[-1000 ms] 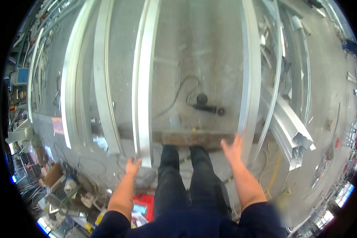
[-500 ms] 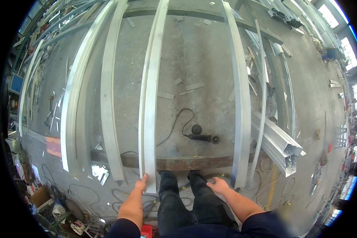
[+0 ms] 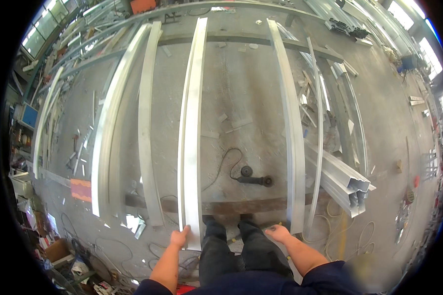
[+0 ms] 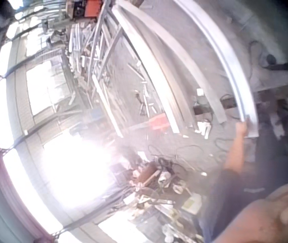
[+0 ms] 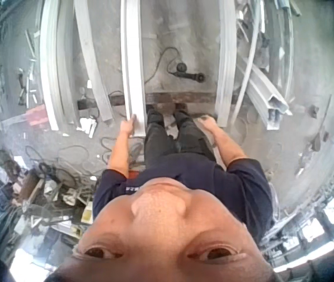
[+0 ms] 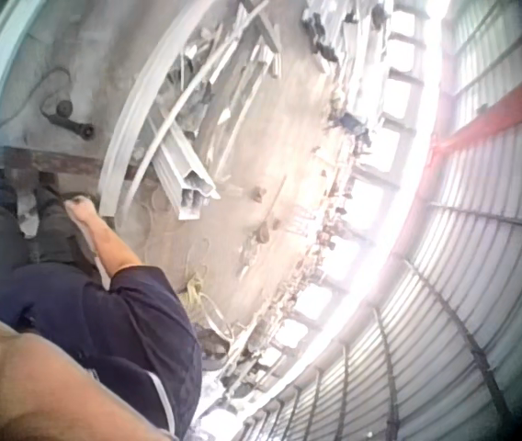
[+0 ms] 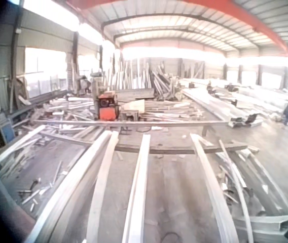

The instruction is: The person puts on a face mask, then picks up and arranges several long metal profiles on a workbench. They handle the profiles one by one, aligning them and placing them in a row.

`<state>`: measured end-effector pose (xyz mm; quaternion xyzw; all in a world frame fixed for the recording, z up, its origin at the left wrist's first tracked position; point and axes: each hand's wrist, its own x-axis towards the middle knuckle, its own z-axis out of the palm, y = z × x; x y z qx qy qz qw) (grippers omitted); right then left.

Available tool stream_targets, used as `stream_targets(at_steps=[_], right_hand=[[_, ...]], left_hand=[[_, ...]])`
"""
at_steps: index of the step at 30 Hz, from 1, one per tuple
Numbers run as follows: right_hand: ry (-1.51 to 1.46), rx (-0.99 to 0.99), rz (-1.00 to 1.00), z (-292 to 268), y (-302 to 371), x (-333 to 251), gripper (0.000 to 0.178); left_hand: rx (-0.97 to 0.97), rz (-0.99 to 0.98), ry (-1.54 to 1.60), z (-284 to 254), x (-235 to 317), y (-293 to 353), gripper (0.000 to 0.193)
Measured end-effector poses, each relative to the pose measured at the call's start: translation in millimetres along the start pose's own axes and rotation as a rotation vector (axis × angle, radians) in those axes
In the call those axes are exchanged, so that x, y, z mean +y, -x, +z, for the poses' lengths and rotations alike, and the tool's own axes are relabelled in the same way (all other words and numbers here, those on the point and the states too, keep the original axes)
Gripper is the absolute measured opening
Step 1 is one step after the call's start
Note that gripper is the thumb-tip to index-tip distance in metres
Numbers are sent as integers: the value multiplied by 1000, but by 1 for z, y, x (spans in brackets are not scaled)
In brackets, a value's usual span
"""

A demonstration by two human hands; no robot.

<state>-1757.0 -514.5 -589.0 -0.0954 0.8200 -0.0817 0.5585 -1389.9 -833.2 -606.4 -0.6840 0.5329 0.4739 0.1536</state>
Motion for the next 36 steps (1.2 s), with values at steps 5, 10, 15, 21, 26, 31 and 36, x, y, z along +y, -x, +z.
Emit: stream_targets(at_steps=[5, 10, 15, 21, 26, 31, 36], right_hand=[[-148, 64, -9, -12, -3, 15, 73], [-174, 223, -63, -34, -25, 45, 58], [-209, 280, -18, -72, 0, 55, 53], [-232, 303, -33, -81, -21, 108, 51], [-326, 229, 12, -89, -10, 105, 55], [-399, 248, -22, -95, -4, 82, 48], [-423, 269, -30, -97, 34, 53, 48]], left_hand=[[-405, -73, 532, -31, 4, 35, 81], [-744, -86, 835, -48, 3, 38, 87], [-865, -196, 986, -54, 33, 72, 71], [-1025, -103, 1097, -55, 42, 86, 66], [-806, -39, 903, -68, 34, 85, 72], [-254, -21, 460, -78, 28, 60, 87], [34, 57, 19, -67, 9, 28, 92]])
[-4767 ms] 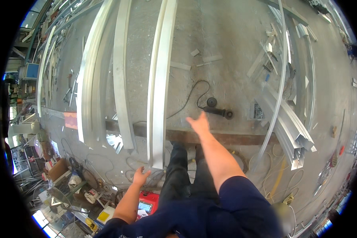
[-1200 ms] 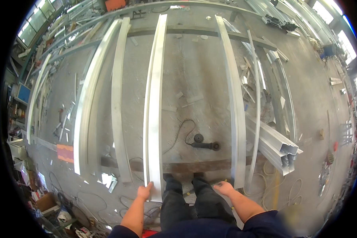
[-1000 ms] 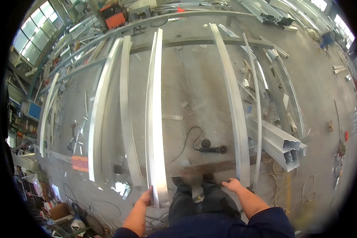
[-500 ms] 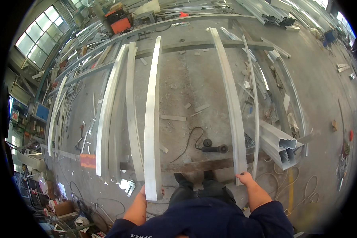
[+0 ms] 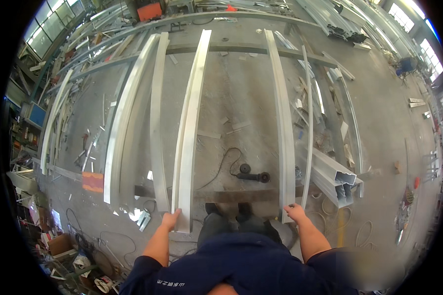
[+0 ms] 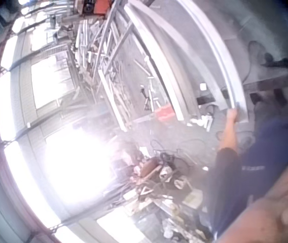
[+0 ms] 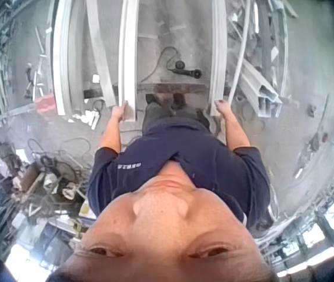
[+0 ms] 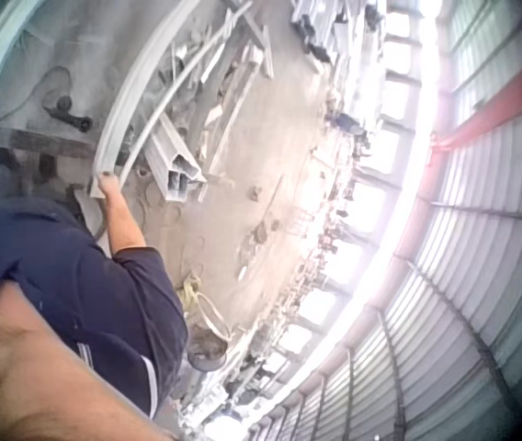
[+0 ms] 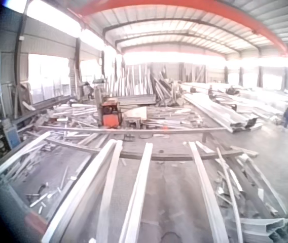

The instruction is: The person puts on a face mask, then picks up and arranges several long metal profiles on a workbench. They handle the profiles one by one, aligning them and placing them in a row.

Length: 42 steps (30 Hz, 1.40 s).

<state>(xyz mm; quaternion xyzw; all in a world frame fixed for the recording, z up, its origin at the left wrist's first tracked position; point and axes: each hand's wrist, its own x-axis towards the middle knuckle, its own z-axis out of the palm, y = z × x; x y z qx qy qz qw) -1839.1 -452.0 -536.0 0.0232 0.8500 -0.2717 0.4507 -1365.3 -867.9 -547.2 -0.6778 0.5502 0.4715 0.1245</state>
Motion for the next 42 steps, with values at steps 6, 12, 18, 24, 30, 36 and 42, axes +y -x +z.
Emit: stream_targets(at_steps=[6, 12, 18, 24, 30, 36, 42], right_hand=[[225, 34, 50, 2, 60, -6, 56], [416, -73, 91, 28, 136, -59, 60], [545, -79, 18, 43, 161, -85, 56], [624, -127, -37, 27, 154, -102, 57], [591, -149, -109, -16, 115, -81, 62], [382, -96, -47, -58, 20, -6, 62], [-97, -79, 179, -84, -23, 82, 48]], left_hand=[[4, 35, -1, 23, -35, -56, 90], [5, -32, 57, 52, -62, -93, 87], [-65, -81, 138, 83, -69, -119, 86], [-46, -128, 179, 105, -80, -137, 70], [19, -34, 22, 85, -51, -101, 53], [193, -72, 108, 68, -8, -12, 44], [251, 232, -505, 49, 67, 64, 48]])
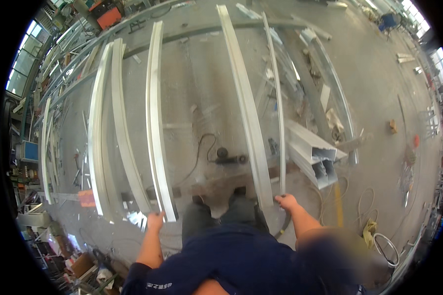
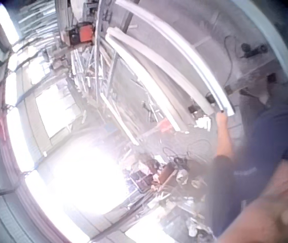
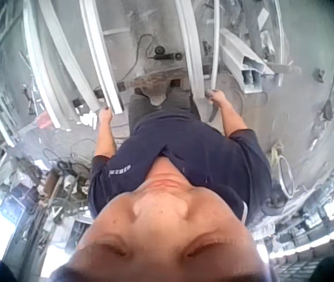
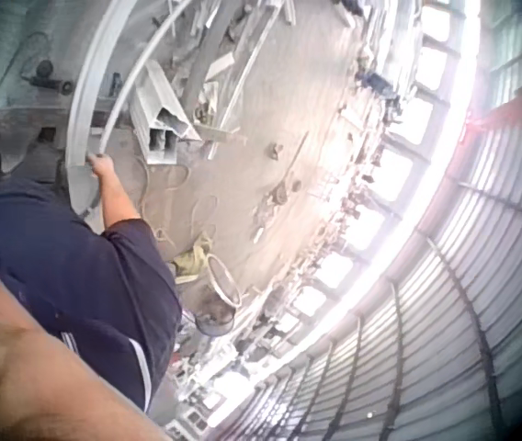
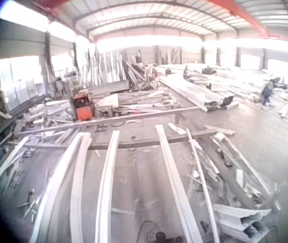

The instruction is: The person puts on a face mask, then picks up and arranges several long metal profiles on a workbench. They handle the profiles one by one, aligning them and placing them in a row.

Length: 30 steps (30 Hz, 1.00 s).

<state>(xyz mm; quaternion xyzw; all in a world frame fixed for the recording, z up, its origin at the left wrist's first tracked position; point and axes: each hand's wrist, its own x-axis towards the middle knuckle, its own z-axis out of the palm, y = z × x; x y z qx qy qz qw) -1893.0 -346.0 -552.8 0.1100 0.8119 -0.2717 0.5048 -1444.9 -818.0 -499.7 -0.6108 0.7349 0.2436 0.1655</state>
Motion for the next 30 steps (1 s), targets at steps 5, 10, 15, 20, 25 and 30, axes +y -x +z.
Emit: stream_targets(at_steps=[5, 10, 15, 20, 25, 30], right_hand=[[-166, -95, 136, -6, -8, 68, 36], [-239, -114, 127, -16, -4, 71, 42], [-430, -66, 37, -40, -20, 47, 34], [-564, 5, 21, -48, -7, 1, 43], [-592, 73, 150, -21, -11, 24, 50], [-590, 60, 218, 11, -12, 23, 50]], left_hand=[[63, 67, 79, -65, 56, 11, 46], [81, 31, 75, -85, 56, 8, 46], [-56, -55, 131, -55, 49, 10, 43], [-276, -117, 66, -50, 56, 3, 41], [-306, 45, -51, -94, 130, -52, 39], [-252, 168, 30, -137, 214, -141, 41]])
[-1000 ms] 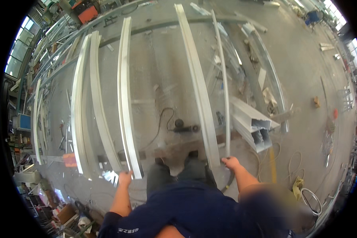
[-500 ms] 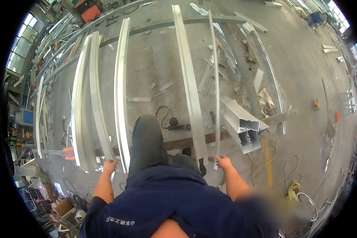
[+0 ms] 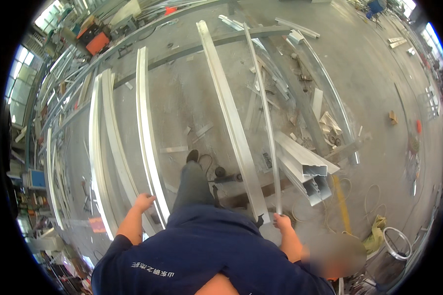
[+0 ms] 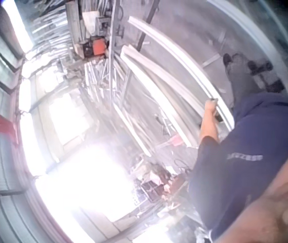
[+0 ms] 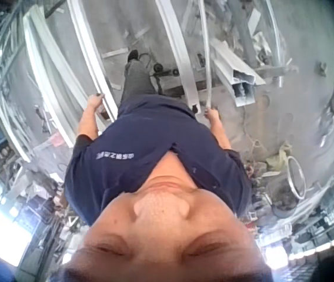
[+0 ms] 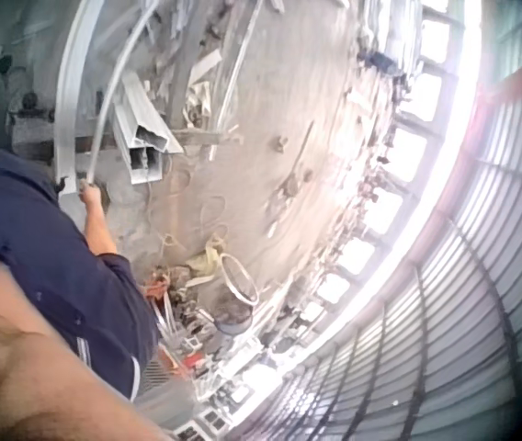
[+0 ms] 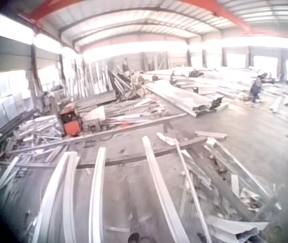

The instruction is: The person puts on a face mask, then picks up and arranges several long metal profiles on a workbench. They handle the profiles one by one, aligning them and placing them in a row.

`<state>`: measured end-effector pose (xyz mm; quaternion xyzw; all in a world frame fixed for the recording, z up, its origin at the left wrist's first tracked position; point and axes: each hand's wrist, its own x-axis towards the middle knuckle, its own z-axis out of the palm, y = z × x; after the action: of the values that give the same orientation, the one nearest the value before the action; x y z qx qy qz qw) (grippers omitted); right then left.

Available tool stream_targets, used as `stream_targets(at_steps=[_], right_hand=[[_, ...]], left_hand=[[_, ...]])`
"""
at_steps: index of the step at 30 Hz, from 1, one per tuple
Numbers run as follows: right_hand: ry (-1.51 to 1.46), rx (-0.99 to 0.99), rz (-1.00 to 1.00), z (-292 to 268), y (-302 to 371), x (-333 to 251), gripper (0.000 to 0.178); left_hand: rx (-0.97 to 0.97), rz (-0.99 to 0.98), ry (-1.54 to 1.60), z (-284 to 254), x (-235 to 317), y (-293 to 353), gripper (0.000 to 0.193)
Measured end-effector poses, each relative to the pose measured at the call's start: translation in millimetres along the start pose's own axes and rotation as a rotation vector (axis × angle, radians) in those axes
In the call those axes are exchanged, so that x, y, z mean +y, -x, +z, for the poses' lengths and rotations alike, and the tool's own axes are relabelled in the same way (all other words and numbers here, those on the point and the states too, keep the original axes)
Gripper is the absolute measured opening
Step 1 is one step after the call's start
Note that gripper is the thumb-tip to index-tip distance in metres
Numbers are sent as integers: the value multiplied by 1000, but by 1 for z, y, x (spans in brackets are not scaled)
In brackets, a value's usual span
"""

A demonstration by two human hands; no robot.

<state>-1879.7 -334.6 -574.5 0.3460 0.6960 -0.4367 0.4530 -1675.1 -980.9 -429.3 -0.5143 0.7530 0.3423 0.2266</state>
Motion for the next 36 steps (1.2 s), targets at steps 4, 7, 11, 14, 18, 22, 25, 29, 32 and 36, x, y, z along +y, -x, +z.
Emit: stream_targets(at_steps=[4, 7, 11, 14, 18, 22, 25, 29, 32, 36], right_hand=[[-128, 88, 33, 33, 5, -18, 48], [-182, 187, 46, 81, 22, -63, 49], [151, 153, 21, 141, 67, -139, 52], [324, 38, -60, 181, 86, -215, 53], [4, 103, -95, 210, 88, -292, 41], [54, 166, -112, 209, 82, -317, 41], [74, 213, -52, 212, 85, -314, 40], [127, 211, 48, 214, 73, -300, 48], [149, 175, 87, 227, 59, -314, 51], [6, 83, 84, 243, 8, -346, 53]], left_hand=[[-133, 105, -109, -42, 43, -97, 45], [-137, 87, -28, -67, 31, -196, 46], [-147, -37, 201, -90, 27, -280, 42], [-151, -102, 345, -126, 31, -310, 39], [-177, -119, 259, -164, 27, -330, 38], [-208, -46, 193, -189, 32, -352, 40], [-209, -22, 177, -205, 54, -367, 42], [-201, 75, 122, -218, 99, -389, 45], [-181, 153, 86, -223, 141, -395, 45], [-158, 177, 67, -234, 200, -400, 45]])
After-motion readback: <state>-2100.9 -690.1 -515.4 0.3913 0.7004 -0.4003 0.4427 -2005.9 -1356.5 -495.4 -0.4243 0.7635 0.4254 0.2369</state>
